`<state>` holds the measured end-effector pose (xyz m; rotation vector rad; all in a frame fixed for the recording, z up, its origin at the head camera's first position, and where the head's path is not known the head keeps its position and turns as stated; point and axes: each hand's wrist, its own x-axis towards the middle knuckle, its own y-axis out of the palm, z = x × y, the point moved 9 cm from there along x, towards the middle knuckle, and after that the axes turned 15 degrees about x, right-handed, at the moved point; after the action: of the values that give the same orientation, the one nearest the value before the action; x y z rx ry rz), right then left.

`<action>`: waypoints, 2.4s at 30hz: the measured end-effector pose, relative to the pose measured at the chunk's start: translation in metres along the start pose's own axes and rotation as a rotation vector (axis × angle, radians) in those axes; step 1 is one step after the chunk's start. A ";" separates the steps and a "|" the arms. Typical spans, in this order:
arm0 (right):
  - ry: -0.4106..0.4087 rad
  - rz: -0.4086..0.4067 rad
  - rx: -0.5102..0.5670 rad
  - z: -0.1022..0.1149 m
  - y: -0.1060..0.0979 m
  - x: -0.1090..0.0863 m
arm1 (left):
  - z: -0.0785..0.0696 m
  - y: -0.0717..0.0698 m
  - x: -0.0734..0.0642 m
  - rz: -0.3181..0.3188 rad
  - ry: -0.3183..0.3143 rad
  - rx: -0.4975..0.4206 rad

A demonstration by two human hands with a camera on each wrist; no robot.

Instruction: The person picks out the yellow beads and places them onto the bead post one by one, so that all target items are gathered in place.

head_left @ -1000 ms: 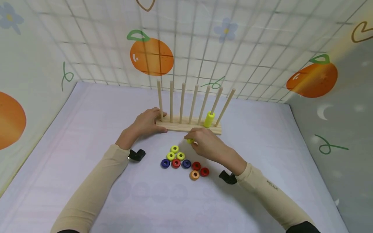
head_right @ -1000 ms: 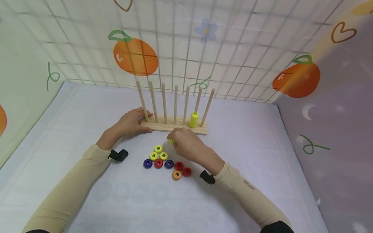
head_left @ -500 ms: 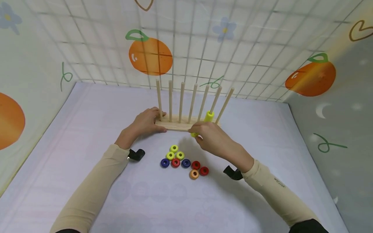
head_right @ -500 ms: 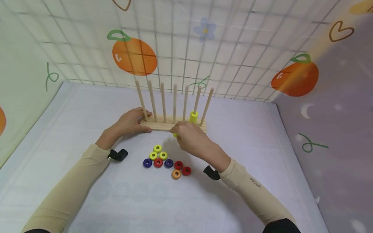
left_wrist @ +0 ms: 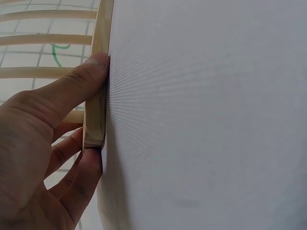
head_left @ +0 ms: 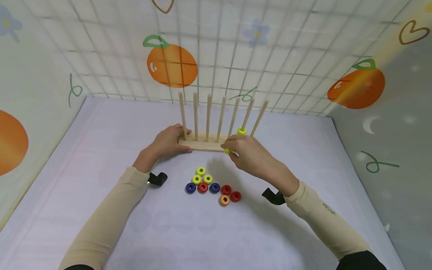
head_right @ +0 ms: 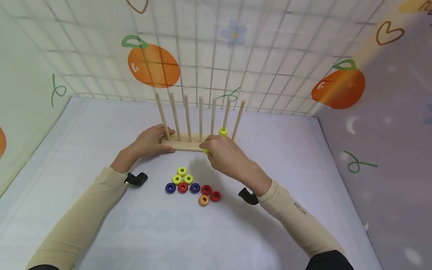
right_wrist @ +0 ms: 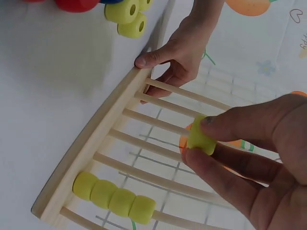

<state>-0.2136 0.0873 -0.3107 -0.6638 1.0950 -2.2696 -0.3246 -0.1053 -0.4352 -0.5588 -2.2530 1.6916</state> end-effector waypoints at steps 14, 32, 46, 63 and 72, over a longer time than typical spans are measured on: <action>0.021 -0.051 0.003 0.007 -0.020 -0.007 | 0.003 0.001 0.000 -0.017 0.002 -0.009; 0.006 -0.128 -0.084 0.013 -0.044 -0.017 | -0.007 0.005 0.005 -0.022 0.009 -0.019; -0.048 -0.217 -0.096 0.018 -0.059 -0.012 | 0.001 -0.001 -0.004 -0.016 -0.007 0.008; -0.056 -0.271 -0.097 0.017 -0.077 -0.011 | 0.003 0.001 -0.008 -0.011 -0.020 0.003; -0.077 -0.340 -0.128 0.020 -0.107 -0.007 | -0.001 0.001 -0.002 -0.016 0.006 0.014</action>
<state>-0.2224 0.1377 -0.2141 -1.0493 1.1701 -2.4432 -0.3225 -0.1050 -0.4358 -0.5408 -2.2339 1.6952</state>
